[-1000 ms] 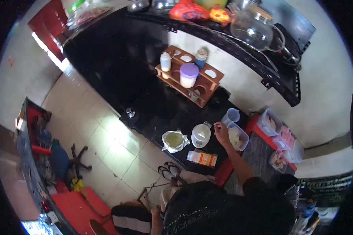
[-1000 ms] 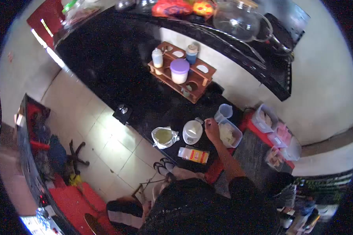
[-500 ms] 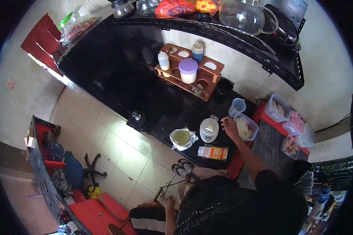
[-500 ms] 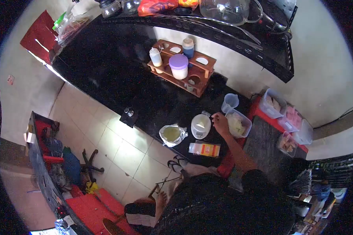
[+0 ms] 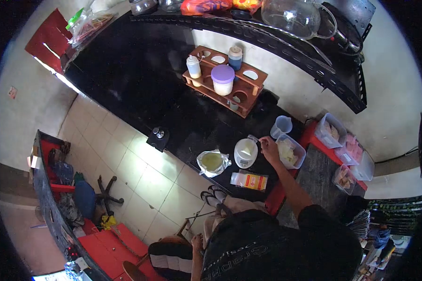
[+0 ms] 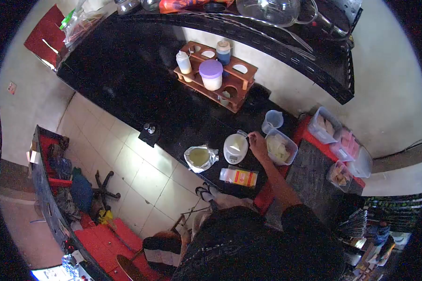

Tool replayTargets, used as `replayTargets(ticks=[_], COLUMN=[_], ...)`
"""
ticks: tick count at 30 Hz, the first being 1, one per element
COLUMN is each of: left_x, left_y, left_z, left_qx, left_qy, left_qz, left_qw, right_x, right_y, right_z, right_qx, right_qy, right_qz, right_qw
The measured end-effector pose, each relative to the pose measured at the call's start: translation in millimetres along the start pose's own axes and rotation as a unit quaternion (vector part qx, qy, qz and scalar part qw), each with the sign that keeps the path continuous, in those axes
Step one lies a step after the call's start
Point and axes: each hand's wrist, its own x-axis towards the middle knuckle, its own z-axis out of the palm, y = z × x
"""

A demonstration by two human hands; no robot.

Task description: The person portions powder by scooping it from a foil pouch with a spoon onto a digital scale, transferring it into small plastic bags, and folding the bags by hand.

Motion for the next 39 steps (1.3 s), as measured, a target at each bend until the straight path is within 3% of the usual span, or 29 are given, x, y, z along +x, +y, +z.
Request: replayTargets(ticks=[3, 5, 6, 8, 12, 15, 18, 20, 23, 27, 32, 34, 39], left_x=[22.1, 32.9, 25.3, -10.5, -21.8, -15.7, -16.0, -6.9, 0.8, 1.2, 6.6, 40.2, 37.4], left_y=[-23.8, -32.2, -25.9, 16.9, 36.5, 42.2, 47.1, 44.8, 38.3, 49.3, 64.8, 33.0, 32.7], left_z=[-5.7, -16.0, -14.0, 2.2, 3.2, -2.5, -5.2, -2.2, -6.8, 0.2, 3.0, -6.8, -8.6], left_qx=[-0.048, -0.263, -0.26, -0.089, -0.055, -0.068, 0.051, -0.101, -0.145, -0.136, -0.153, -0.193, -0.237], left_qy=[-0.012, -0.109, -0.107, 0.019, 0.015, -0.006, -0.06, 0.006, -0.05, -0.028, 0.0, -0.026, -0.079], left_qz=[0.012, -0.082, -0.083, -0.063, -0.038, -0.08, -0.023, -0.095, -0.075, -0.072, -0.04, -0.041, -0.05], left_qw=[0.999, 0.955, 0.956, 0.994, 0.998, 0.994, 0.997, 0.99, 0.985, 0.988, 0.987, 0.98, 0.967], right_x=[8.5, 15.3, 17.7, 22.6, 32.0, 37.3, 39.9, 38.3, 41.2, 44.1, 49.0, 52.7, 58.5], right_y=[7.8, 20.0, 23.2, 28.8, 50.5, 73.5, 74.5, 65.0, 55.2, 69.7, 57.5, 60.4, 63.3], right_z=[4.2, 9.7, 12.1, 16.7, 25.2, 34.7, 36.9, 35.8, 28.5, 32.6, 36.9, 41.2, 43.0], right_qx=[-0.056, -0.096, -0.094, -0.107, -0.166, -0.198, -0.225, -0.194, -0.176, -0.175, -0.098, -0.123, -0.095], right_qy=[0.032, 0.05, 0.051, 0.034, 0.031, 0.036, -0.037, -0.036, -0.094, -0.067, -0.113, -0.091, -0.088], right_qz=[-0.072, -0.154, -0.151, -0.146, -0.179, -0.187, -0.159, -0.111, -0.038, -0.124, -0.042, -0.08, -0.082], right_qw=[0.995, 0.982, 0.983, 0.983, 0.969, 0.961, 0.961, 0.974, 0.979, 0.974, 0.988, 0.985, 0.988])
